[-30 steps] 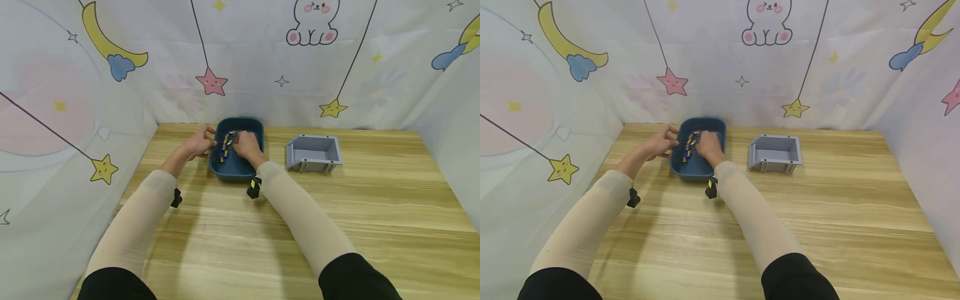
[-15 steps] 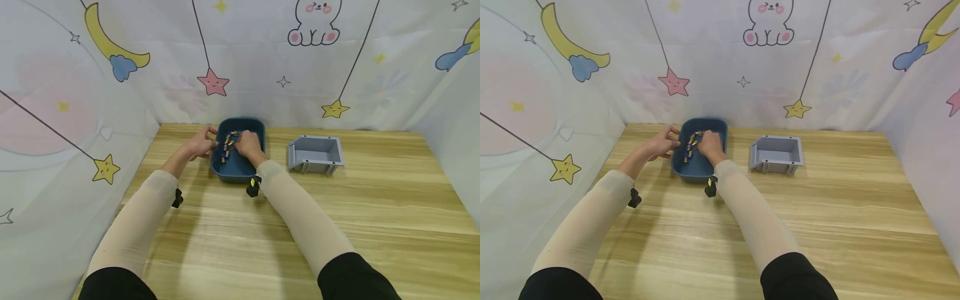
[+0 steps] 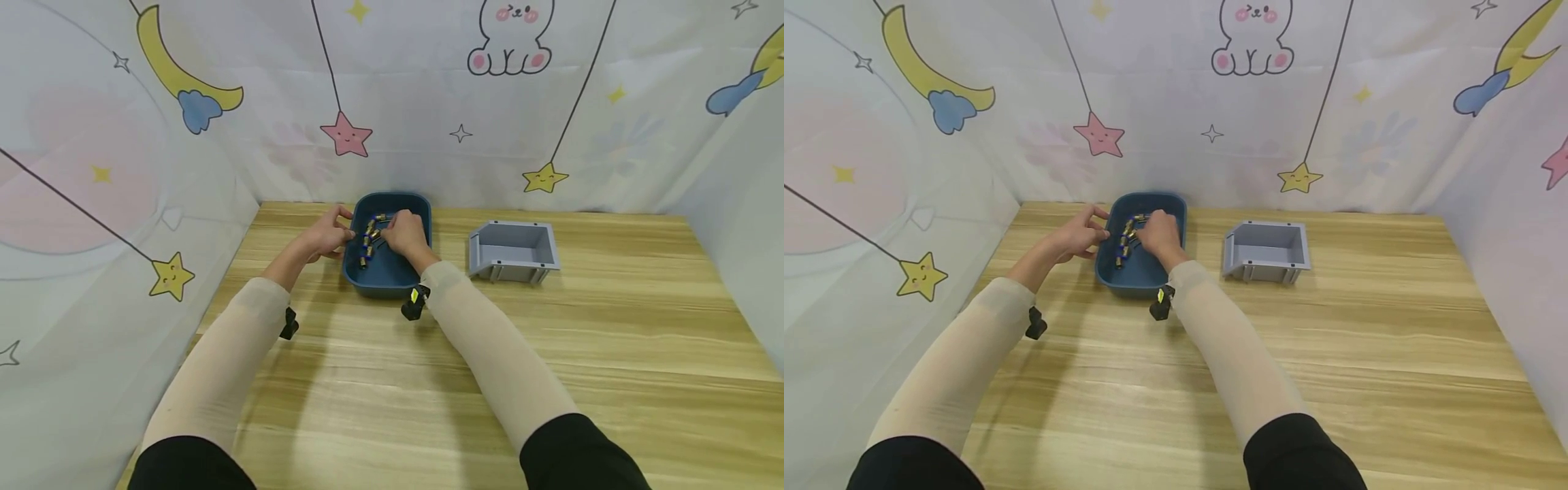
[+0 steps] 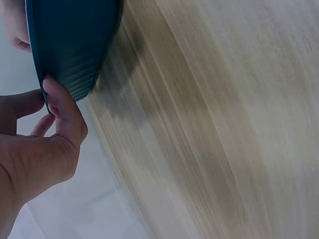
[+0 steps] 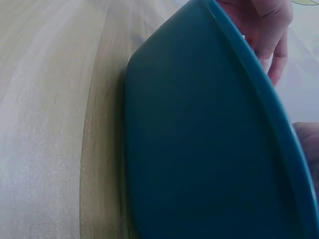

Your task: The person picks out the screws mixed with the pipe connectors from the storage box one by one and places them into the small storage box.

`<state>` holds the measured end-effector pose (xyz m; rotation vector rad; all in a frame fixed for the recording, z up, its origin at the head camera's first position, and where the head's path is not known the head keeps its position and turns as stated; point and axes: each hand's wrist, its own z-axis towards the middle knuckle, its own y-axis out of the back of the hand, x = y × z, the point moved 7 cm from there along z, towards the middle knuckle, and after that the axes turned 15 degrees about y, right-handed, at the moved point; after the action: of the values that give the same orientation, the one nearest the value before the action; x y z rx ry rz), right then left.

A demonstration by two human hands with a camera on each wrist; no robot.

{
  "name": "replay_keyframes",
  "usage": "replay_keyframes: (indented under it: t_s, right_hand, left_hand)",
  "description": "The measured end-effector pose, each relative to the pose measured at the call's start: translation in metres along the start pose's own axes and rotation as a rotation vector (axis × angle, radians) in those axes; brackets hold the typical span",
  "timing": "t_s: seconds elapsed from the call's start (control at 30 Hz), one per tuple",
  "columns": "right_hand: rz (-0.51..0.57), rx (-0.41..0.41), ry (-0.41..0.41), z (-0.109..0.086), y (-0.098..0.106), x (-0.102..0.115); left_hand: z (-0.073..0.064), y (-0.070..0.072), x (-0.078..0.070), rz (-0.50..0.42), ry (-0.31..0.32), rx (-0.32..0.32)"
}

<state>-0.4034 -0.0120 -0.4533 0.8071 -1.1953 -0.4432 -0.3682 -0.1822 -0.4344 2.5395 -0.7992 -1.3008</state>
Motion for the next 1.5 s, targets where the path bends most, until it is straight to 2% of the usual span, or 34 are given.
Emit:
replay_keyframes:
  t_s: [0.3,0.5,0.63,0.83,1.2,1.5]
  right_hand:
    - [0.149,-0.069,0.047,-0.006,0.004,0.006]
    - [0.228,-0.111,0.108,-0.005,0.011,0.008]
    - [0.292,-0.091,0.118,-0.004,0.016,0.009]
    - [0.376,-0.002,0.155,-0.005,0.022,0.015]
    - [0.328,0.076,0.242,-0.011,0.035,0.025]
    - [0.317,0.111,0.305,-0.018,0.042,0.017]
  left_hand:
    - [0.001,-0.001,0.001,-0.006,0.008,0.005]
    - [0.001,-0.002,-0.001,-0.03,0.013,0.017]
    - [0.0,-0.002,-0.003,-0.031,0.018,0.014]
    - [-0.002,0.0,-0.002,-0.026,0.036,-0.006]
    - [0.004,0.0,0.001,-0.023,0.045,0.006]
    - [0.002,-0.001,-0.001,-0.027,0.031,0.007]
